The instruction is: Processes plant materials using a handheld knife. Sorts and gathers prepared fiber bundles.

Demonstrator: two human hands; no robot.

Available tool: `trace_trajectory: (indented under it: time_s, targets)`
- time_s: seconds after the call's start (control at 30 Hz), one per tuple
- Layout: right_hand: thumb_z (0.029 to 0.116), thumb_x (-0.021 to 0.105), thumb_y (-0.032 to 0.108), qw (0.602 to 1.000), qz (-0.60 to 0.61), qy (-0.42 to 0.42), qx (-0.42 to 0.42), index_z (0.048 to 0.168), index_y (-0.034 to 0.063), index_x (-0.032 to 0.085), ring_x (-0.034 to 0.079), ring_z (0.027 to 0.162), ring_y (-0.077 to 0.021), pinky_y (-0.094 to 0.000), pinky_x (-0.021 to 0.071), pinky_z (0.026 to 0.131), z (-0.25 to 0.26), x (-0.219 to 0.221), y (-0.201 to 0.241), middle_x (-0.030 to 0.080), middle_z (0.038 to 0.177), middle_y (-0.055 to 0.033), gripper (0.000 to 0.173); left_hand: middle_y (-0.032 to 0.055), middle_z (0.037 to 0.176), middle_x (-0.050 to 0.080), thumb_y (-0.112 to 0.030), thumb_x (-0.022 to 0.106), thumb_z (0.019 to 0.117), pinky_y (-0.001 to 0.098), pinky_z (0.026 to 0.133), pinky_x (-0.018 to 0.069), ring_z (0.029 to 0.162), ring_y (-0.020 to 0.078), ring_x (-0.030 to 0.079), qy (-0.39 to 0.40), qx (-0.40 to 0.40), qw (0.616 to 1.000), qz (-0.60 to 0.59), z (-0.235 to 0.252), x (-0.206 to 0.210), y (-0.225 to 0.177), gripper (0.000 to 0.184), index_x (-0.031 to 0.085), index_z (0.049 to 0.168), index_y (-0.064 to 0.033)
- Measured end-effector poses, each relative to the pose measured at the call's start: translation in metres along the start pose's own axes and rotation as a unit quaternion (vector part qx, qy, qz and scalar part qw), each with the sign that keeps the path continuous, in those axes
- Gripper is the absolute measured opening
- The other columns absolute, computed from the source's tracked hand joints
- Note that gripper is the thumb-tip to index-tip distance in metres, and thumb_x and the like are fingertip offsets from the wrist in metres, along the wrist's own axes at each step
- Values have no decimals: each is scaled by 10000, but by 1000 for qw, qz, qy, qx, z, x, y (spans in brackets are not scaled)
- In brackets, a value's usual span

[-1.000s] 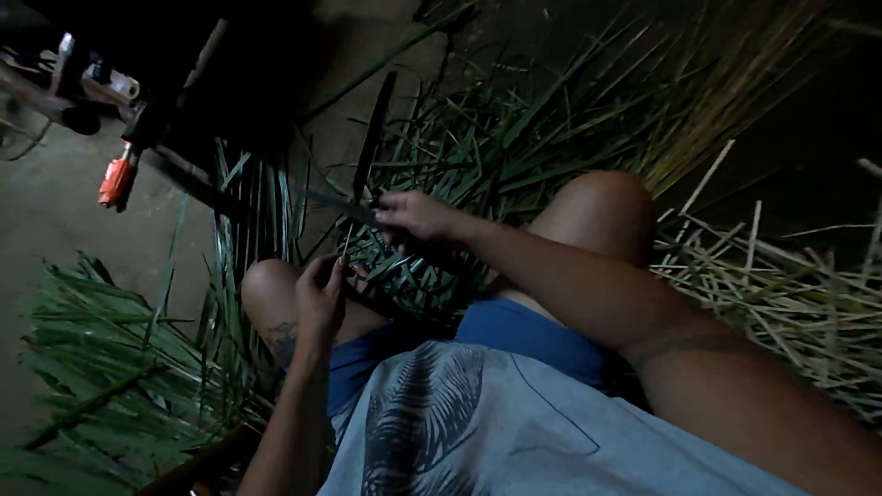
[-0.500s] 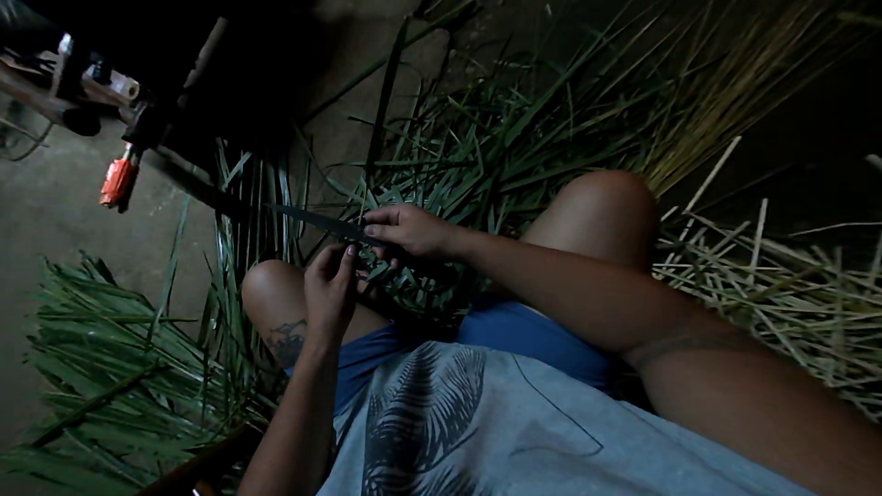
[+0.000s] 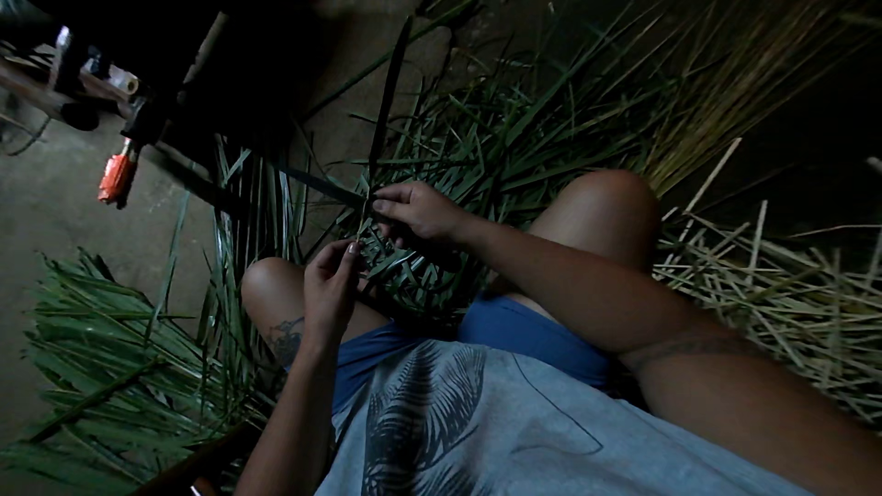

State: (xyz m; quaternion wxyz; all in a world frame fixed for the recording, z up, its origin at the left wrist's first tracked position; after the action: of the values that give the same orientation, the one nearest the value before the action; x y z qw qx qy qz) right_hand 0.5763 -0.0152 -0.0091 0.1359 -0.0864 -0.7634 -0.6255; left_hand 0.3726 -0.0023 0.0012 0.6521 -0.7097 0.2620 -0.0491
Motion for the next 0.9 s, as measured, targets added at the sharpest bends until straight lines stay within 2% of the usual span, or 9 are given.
trace_trajectory:
  time_s: [0.13, 0.33, 0.47, 0.67, 0.77, 0.9]
  targets:
    - [1109, 478, 196, 1000, 0, -23, -7, 1249, -13, 614, 637, 605, -141, -255, 563, 538, 1, -5, 3, 652, 803, -88, 285, 29, 795, 627, -193, 551, 1067, 200, 471, 425, 549, 76, 502, 3, -10, 1000, -12, -1, 1, 0, 202, 699, 1143, -78]
    - [1112, 468, 200, 1000, 10, -25, -2, 1301, 2, 596, 630, 615, -147, -264, 565, 551, 2, -5, -1, 642, 813, -84, 302, 26, 785, 625, -192, 559, 1062, 197, 474, 425, 554, 73, 509, 3, -21, 999, -24, 0, 3, 2, 195, 699, 1131, -76]
    - [1114, 466, 202, 1000, -15, 7, 19, 1423, 16, 525, 648, 634, -145, -270, 574, 561, -2, 3, -2, 656, 841, -86, 365, 33, 797, 628, -188, 549, 1067, 189, 474, 428, 557, 68, 512, -8, -46, 997, -56, 3, 4, 4, 202, 691, 1138, -64]
    - [1119, 447, 196, 995, -37, 96, 19, 1340, 11, 585, 636, 622, -138, -263, 567, 553, -6, 21, -14, 644, 827, -89, 320, 40, 787, 616, -157, 523, 1069, 203, 477, 448, 558, 77, 522, -12, -57, 994, -91, 8, 4, 4, 165, 658, 1106, -69]
    - [1118, 449, 196, 996, -34, 79, 19, 1283, -1, 600, 633, 617, -137, -260, 562, 545, -4, 18, -12, 646, 822, -86, 298, 30, 778, 601, -170, 528, 1070, 191, 466, 429, 545, 66, 497, -7, -60, 994, -92, 7, 5, 4, 169, 665, 1073, -71]
    - [1117, 455, 209, 999, -19, 22, 19, 1339, 7, 582, 624, 611, -133, -257, 554, 546, -1, 5, -3, 643, 812, -76, 326, 34, 794, 609, -183, 538, 1070, 190, 481, 432, 564, 71, 504, 4, -67, 994, -84, 4, 4, 6, 204, 689, 1140, -65]
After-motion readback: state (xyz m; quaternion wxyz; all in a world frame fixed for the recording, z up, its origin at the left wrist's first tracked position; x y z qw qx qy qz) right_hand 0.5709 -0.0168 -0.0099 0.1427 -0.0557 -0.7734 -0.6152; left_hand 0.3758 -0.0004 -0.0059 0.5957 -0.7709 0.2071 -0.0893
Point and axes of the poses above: each hand's wrist, its own z-axis towards the middle knuckle, its own x-axis out of the palm, y = z × x, the point moved 3 cm from there along z, towards the middle knuckle
